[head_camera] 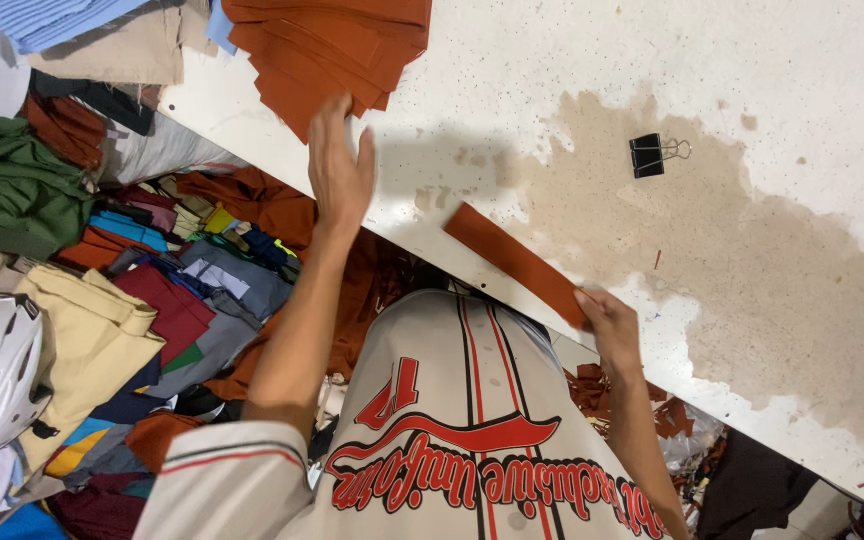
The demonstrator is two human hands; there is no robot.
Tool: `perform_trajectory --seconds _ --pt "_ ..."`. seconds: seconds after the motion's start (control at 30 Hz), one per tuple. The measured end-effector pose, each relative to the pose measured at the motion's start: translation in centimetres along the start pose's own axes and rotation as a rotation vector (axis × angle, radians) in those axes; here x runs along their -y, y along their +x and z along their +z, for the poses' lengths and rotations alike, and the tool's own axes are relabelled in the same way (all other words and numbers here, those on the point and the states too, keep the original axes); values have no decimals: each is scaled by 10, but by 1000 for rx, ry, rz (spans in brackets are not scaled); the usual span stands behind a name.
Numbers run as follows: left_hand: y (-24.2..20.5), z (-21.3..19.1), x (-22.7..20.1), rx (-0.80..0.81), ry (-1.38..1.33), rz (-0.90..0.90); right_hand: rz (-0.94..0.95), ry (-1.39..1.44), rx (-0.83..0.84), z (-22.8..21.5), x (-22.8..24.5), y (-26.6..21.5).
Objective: The person uses an electric fabric cutter to follow chalk lines on fabric pieces, cutting out shapes and strips. They move the cut pieces aside and use tailor's chalk to mark new lines before continuing to cut.
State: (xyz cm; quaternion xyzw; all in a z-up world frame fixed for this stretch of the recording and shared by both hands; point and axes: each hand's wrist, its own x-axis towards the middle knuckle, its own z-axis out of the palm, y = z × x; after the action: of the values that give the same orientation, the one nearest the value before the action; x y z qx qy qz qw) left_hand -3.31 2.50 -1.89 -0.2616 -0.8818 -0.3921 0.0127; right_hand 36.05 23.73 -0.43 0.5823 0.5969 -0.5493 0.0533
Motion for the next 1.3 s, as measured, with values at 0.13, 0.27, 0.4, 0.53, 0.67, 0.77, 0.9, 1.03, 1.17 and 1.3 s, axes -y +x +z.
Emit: perform_trajectory --seconds 0.13,0.27,0.4,0.53,0.67,0.77,0.9,1.03,1.17,1.3 --pt "69 32 17 135 243 177 107 79 -59 -33 -47 -19" --pt "93 60 40 428 524 268 209 121 -103 -54 -95 -42" --pt "105 84 72 112 876 468 336 263 -172 -59 -147 -67" --pt "120 102 95 20 1017 472 364 509 -202 -59 -201 -103" --pt "133 98 75 -9 1109 444 438 626 -257 -56 -240 -135" --pt "137 85 39 204 930 188 406 667 -390 -50 -259 -155" --pt "132 68 6 180 1065 249 439 658 -598 -50 -288 -170" --pt "116 70 20 532 689 -212 457 691 -773 -57 -316 -183" --pt "89 81 63 302 732 -38 476 769 -897 -73 -340 -199" --pt "28 97 70 110 601 170 513 853 -900 -90 -358 -200"
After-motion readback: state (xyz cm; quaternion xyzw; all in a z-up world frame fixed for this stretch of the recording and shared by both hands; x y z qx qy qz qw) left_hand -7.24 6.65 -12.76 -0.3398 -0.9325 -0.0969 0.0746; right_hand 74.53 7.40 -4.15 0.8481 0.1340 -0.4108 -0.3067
